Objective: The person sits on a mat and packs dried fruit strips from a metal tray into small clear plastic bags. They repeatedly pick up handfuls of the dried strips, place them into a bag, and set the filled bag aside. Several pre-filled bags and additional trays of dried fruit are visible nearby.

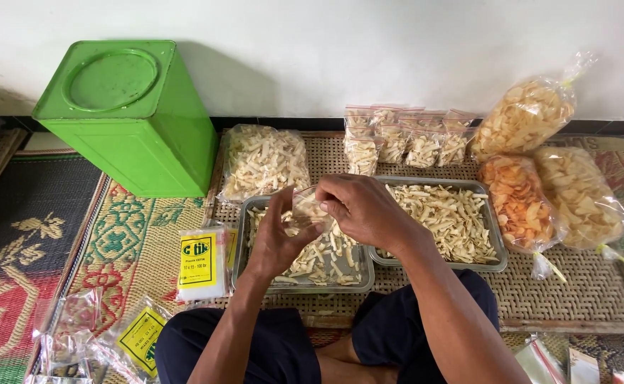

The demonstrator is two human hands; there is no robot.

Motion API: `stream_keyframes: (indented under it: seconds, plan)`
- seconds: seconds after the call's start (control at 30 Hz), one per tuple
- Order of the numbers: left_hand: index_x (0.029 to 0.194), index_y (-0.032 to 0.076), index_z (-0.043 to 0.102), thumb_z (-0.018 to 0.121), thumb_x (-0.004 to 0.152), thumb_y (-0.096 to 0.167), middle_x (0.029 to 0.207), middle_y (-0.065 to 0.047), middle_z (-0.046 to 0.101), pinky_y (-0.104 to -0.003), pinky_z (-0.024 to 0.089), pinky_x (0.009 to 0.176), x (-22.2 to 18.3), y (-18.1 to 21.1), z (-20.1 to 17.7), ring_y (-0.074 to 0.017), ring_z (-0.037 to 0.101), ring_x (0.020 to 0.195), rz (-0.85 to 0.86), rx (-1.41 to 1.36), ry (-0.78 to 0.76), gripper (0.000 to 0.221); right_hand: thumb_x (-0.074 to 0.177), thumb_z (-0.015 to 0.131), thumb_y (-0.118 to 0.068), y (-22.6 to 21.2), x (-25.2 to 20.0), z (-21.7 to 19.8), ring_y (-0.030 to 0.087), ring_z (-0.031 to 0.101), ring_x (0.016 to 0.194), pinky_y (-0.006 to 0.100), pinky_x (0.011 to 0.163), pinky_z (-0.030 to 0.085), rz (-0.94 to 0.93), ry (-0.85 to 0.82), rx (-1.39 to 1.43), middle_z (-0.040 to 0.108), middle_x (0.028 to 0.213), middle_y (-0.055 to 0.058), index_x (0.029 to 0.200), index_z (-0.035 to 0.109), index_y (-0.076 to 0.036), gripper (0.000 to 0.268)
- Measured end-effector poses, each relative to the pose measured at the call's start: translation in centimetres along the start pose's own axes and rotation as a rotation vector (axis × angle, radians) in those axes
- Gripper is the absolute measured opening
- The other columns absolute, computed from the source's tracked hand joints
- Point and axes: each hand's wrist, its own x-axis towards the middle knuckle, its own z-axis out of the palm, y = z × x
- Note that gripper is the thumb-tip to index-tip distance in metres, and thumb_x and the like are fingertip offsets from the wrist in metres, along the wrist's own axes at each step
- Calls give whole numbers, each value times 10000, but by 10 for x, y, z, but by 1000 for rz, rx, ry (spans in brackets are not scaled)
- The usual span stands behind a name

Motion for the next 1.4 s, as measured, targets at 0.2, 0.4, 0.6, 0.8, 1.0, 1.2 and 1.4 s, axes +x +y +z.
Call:
stream_keyframes:
  seconds: [0.2,0.4,0.6,0.8,1.0,1.2,1.4]
  plan:
    - [1545,-42,144,919,775,221,1284,-326,558,-659,444,1077,-3,15,45,-491,546,1256,13,368,262,1123,951,660,-14,8,12,23,288,718,663,432,745,557,-19,130,-12,735,763,110,1050,638,-94,129]
    - [1474,53,187,816,784,68,1129,-263,649,-539,554,842,10,-20,71,-407,690,1016,-141,181,305,933,879,717,24,6,7,38,383,725,679,491,638,541,-111,175,85,746,763,136,1061,595,-85,245]
    - [1272,74,429,812,803,70,994,-224,709,-447,631,717,3,-55,59,-336,736,851,-248,88,454,606,949,663,30,38,-1,37,294,712,715,356,580,541,-154,337,166,732,818,112,1035,660,-98,154]
    - [1099,104,510,924,794,275,962,-165,608,-457,502,758,-11,-125,21,-309,666,915,-97,28,526,542,937,620,-11,123,-25,91,395,654,632,473,581,474,204,132,-55,651,679,131,837,622,-97,132]
    - [1101,117,492,892,843,236,1058,-181,628,-509,512,921,-28,-161,10,-360,651,1117,-136,27,520,490,883,620,-77,112,-83,172,307,594,576,446,645,485,527,-388,-24,580,581,100,631,573,-105,257]
    - [1052,152,366,842,798,428,953,-50,405,-366,374,656,-41,-144,8,-180,387,805,-144,69,446,606,906,674,-143,135,-130,256,397,604,652,517,509,388,409,-412,-335,591,672,88,1026,652,-174,126]
    - [1090,122,333,852,798,396,1042,-98,382,-500,368,1148,-44,-157,16,-254,406,1086,-125,1,408,656,779,555,96,151,-129,277,357,560,665,484,535,340,484,-349,-312,532,681,76,685,445,-129,268]
